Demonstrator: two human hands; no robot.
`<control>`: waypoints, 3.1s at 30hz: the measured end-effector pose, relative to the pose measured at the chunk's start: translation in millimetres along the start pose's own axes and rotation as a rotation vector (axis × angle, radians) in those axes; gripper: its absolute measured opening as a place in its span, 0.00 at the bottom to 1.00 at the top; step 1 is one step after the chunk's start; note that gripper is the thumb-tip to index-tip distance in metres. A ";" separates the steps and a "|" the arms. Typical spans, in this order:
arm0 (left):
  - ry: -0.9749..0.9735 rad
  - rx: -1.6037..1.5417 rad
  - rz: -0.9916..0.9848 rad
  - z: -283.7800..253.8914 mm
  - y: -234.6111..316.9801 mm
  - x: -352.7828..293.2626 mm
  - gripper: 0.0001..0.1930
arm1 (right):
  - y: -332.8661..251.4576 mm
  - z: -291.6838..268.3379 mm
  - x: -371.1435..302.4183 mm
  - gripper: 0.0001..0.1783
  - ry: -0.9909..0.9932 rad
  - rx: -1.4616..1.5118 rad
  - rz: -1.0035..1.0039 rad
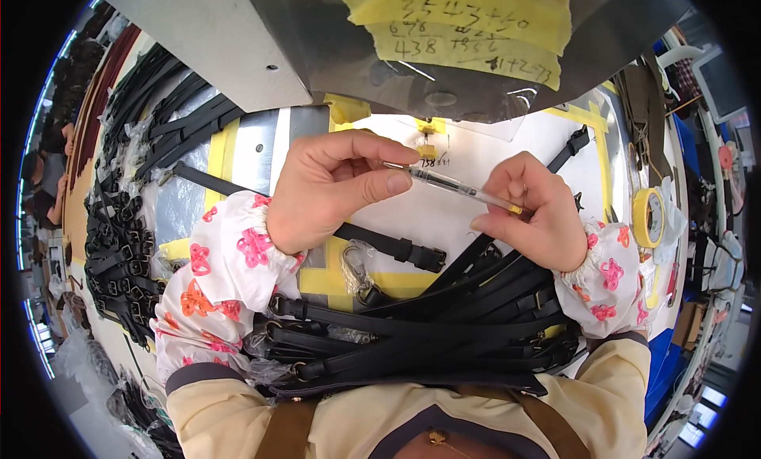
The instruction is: Assembling and marking leather straps with tape and a pen tool.
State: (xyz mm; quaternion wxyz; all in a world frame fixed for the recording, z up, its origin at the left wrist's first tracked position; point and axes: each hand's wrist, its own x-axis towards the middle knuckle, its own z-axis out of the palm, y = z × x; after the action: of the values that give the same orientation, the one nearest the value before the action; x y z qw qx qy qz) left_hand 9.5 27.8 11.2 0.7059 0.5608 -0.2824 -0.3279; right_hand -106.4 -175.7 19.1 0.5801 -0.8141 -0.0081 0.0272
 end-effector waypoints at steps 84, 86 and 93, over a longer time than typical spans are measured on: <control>-0.161 1.198 0.611 -3.4 -1.7 0.8 0.06 | 14.6 -25.7 8.3 0.07 0.004 -0.432 -0.402; -0.166 1.203 0.613 -6.8 -2.8 2.4 0.05 | 16.5 -27.9 8.1 0.07 0.016 -0.456 -0.390; -0.127 1.151 0.612 -4.6 -2.7 3.4 0.06 | 6.5 -27.5 6.0 0.10 -0.061 -0.428 -0.297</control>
State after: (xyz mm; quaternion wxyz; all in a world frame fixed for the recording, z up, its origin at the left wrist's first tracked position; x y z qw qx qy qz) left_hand 14.8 27.5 7.7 0.3362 0.7228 -0.6008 0.0588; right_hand -99.0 -203.5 21.7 0.3919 -0.9068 -0.1507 -0.0361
